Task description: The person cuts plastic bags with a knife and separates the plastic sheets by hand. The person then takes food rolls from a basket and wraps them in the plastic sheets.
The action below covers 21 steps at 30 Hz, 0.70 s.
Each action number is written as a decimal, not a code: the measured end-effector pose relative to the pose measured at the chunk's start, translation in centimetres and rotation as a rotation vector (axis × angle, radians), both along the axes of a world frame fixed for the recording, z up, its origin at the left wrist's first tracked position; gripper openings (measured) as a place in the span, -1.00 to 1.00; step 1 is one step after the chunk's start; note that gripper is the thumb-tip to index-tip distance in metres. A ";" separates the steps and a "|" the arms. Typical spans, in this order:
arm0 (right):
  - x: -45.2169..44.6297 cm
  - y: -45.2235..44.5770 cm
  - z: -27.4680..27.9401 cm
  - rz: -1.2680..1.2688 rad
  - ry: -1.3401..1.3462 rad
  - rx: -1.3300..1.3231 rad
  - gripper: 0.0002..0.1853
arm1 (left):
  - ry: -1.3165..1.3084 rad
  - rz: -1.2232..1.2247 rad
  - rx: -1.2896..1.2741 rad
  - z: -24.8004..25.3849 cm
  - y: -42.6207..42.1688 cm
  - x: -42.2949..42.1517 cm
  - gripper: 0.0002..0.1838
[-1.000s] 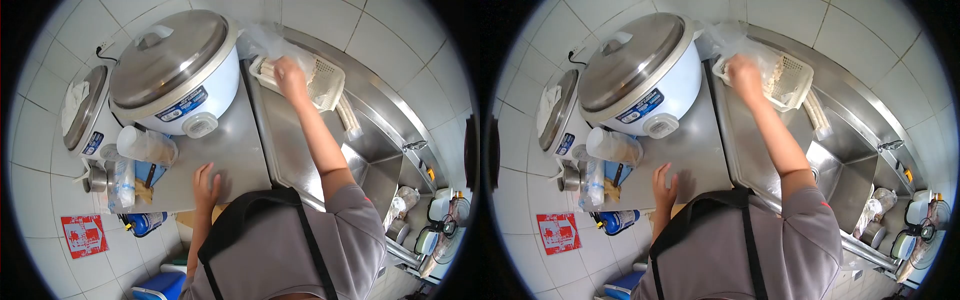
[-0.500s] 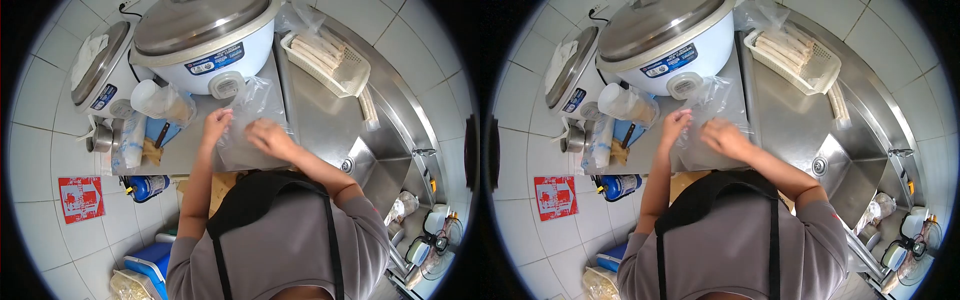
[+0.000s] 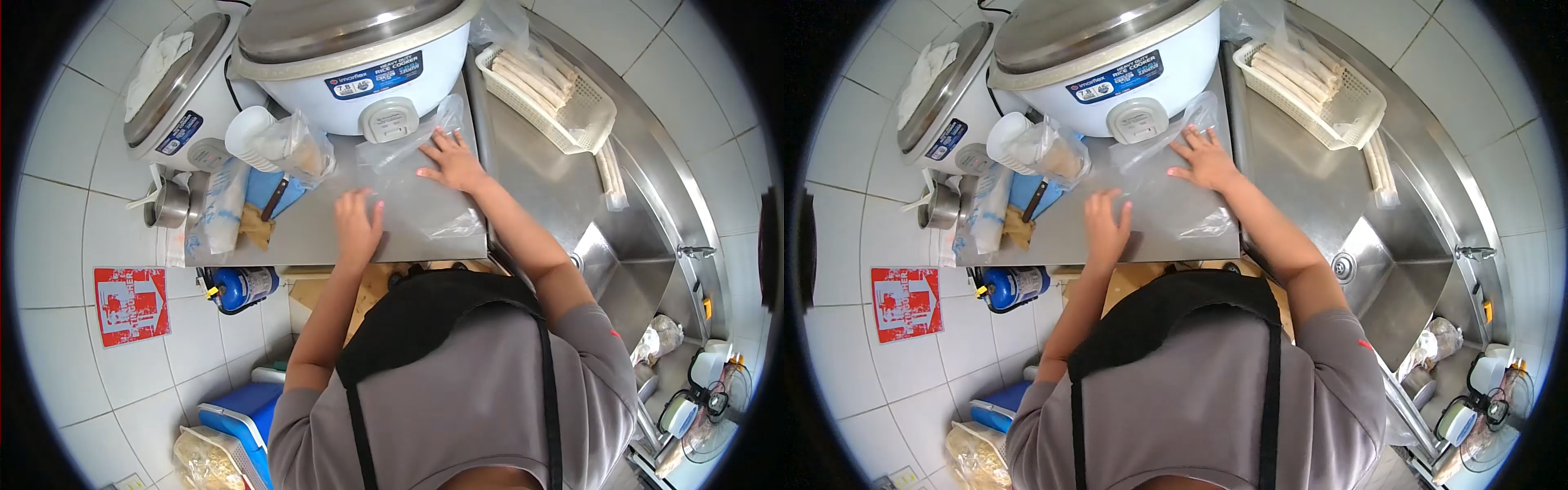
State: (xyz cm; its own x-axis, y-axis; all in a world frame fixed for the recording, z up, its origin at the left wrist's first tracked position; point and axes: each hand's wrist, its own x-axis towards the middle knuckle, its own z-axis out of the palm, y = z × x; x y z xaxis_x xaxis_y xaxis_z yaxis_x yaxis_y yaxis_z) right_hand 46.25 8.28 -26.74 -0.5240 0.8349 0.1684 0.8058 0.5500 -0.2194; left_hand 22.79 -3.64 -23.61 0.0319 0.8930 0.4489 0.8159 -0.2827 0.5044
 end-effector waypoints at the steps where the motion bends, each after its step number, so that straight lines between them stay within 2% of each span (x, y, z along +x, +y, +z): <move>1: 0.2 0.2 0.1 0.012 0.006 0.002 -0.24 | 0.045 0.095 -0.002 -0.7 0.0 -0.5 -0.62; 3: 0.6 0.6 0.0 0.036 0.011 0.005 -0.24 | 0.129 0.285 -0.005 -1.4 -0.1 -1.1 -0.62; 6: 0.1 1.0 -0.3 0.046 -0.016 0.022 -0.22 | 0.153 0.090 -0.261 0.0 -0.9 -1.0 -0.56; 9: -0.2 0.8 -0.2 0.068 -0.011 0.019 -0.20 | -0.725 0.071 -0.750 -1.9 -0.4 -3.0 -0.50; 12: -0.4 0.6 -0.1 0.076 -0.002 0.020 -0.19 | -0.765 0.121 -0.964 1.0 -2.2 -4.3 -0.50; 15: -0.5 0.7 -0.1 0.078 0.046 0.040 -0.23 | -0.191 0.272 -0.516 2.9 -3.6 -3.2 -0.58; 18: -0.6 0.7 -0.3 0.094 0.103 0.088 -0.32 | 0.195 0.111 0.074 2.3 -2.1 -0.8 -0.65; 21: -0.2 0.8 0.5 0.116 0.192 0.148 -0.44 | 0.086 -0.165 -0.083 1.3 -0.1 1.9 -0.71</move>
State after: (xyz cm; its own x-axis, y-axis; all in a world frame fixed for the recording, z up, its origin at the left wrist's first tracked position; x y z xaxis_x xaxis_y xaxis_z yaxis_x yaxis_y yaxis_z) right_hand 46.01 9.07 -26.23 -0.5613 0.7302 0.3896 0.6873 0.6735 -0.2720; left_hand 24.73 -3.77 -22.31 0.2158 0.9064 0.3633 0.8029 -0.3764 0.4622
